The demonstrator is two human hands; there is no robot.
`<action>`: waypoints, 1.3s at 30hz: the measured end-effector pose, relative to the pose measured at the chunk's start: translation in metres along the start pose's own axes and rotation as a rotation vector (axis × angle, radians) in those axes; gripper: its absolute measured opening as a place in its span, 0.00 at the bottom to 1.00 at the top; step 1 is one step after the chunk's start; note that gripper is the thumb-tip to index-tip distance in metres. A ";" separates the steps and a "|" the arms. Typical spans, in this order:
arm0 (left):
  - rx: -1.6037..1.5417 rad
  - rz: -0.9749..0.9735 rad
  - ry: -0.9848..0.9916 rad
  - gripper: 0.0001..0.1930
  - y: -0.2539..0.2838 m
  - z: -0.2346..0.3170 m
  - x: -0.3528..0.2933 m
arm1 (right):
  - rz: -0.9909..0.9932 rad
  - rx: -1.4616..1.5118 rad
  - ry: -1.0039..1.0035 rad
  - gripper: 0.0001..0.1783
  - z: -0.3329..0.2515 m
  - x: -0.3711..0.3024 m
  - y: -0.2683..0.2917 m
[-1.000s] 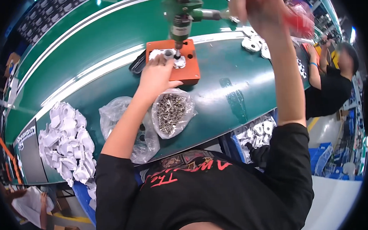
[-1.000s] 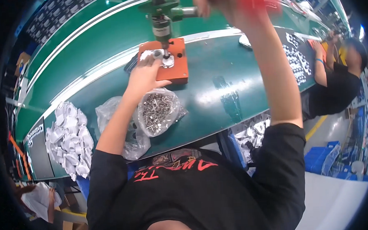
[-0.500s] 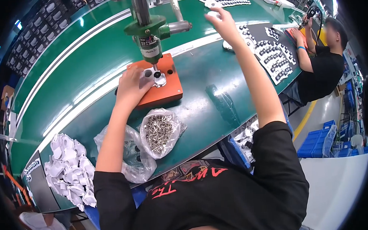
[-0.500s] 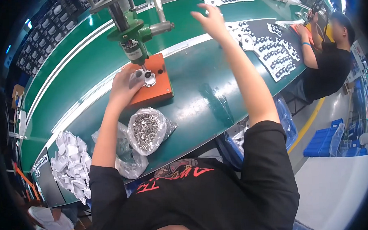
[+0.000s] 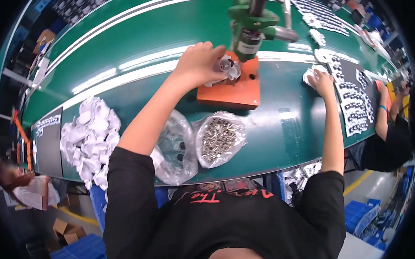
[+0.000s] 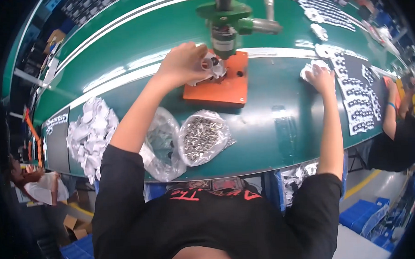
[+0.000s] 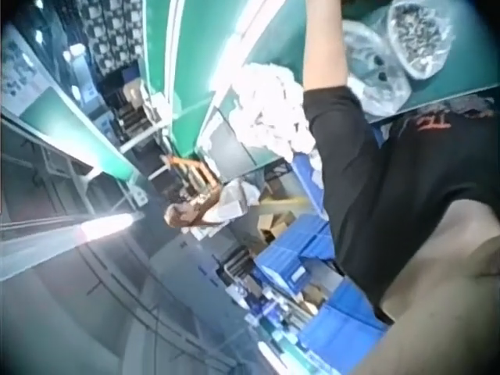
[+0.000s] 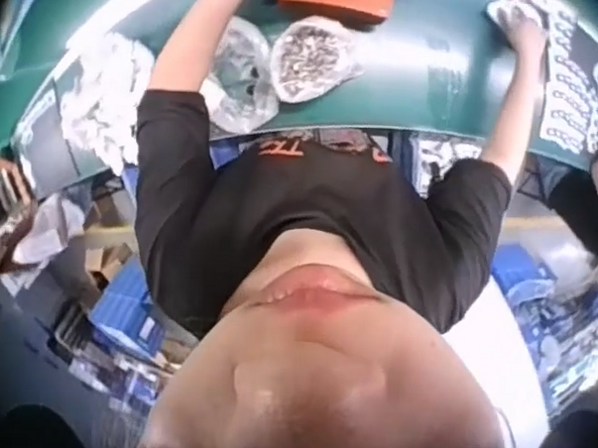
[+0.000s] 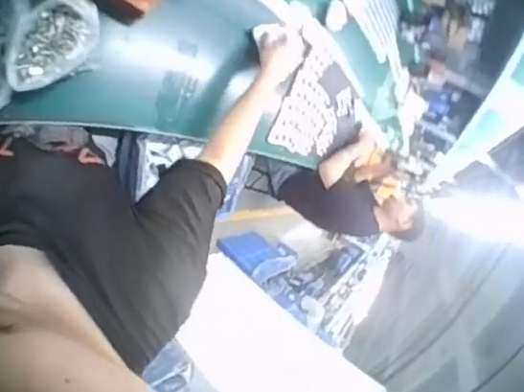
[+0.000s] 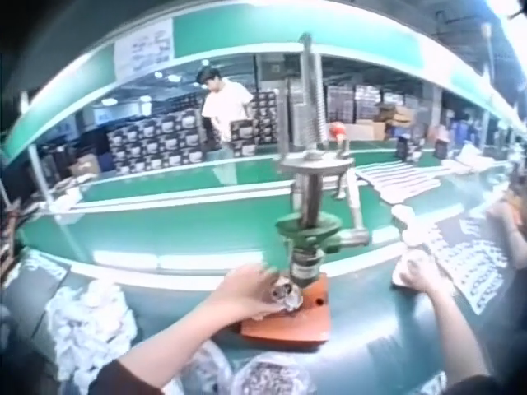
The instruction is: Assembling small metal components onto white plastic pieces using a manual press machine.
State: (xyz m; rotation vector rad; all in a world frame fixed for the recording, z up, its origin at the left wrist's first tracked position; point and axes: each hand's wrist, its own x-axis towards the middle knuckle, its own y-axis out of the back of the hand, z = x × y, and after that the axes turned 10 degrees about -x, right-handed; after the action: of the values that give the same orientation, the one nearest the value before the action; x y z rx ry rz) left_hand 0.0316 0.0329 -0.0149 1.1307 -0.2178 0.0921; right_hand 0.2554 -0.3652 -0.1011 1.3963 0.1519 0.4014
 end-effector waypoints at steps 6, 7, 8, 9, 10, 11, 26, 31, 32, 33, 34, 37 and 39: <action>-0.214 0.364 0.219 0.20 0.013 -0.095 -0.011 | 0.152 0.149 0.241 0.23 -0.067 -0.116 0.031; -0.215 0.396 0.316 0.21 0.013 -0.113 -0.013 | 0.146 0.141 0.246 0.23 -0.077 -0.130 0.035; -0.199 0.419 0.328 0.24 0.012 -0.128 -0.015 | 0.180 0.148 0.274 0.23 -0.085 -0.140 0.040; -0.192 0.390 0.434 0.27 0.012 -0.139 -0.019 | 0.210 0.126 0.252 0.25 -0.094 -0.149 0.042; -0.166 0.392 0.467 0.32 0.012 -0.145 -0.025 | 0.207 0.128 0.256 0.25 -0.099 -0.154 0.044; -0.159 0.446 0.402 0.32 0.013 -0.146 -0.032 | 0.230 0.207 0.259 0.25 -0.102 -0.158 0.045; 0.159 0.045 0.804 0.23 0.114 -0.099 -0.290 | 0.500 0.710 -0.142 0.28 -0.048 -0.161 0.001; 0.072 0.173 0.980 0.23 0.097 -0.060 -0.328 | 0.265 0.720 -0.196 0.18 -0.023 -0.148 -0.015; 0.069 0.178 0.988 0.23 0.093 -0.053 -0.334 | 0.215 0.667 -0.308 0.16 -0.019 -0.145 -0.011; 0.068 0.181 1.000 0.24 0.090 -0.049 -0.340 | 0.296 0.759 -0.274 0.14 -0.017 -0.143 -0.006; 0.066 0.185 1.011 0.24 0.086 -0.045 -0.345 | 0.403 0.799 -0.165 0.14 -0.015 -0.141 0.003; 0.049 0.252 0.962 0.25 0.075 -0.046 -0.356 | 0.412 1.183 -0.187 0.15 -0.019 -0.138 0.039; 0.034 0.289 0.920 0.26 0.071 -0.053 -0.359 | 0.363 1.368 -0.119 0.16 -0.027 -0.139 0.066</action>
State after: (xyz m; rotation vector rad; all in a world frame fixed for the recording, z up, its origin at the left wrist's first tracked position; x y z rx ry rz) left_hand -0.3247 0.1239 -0.0525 0.9824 0.4464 0.8515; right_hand 0.1061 -0.3821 -0.0595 2.8141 0.0599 0.5336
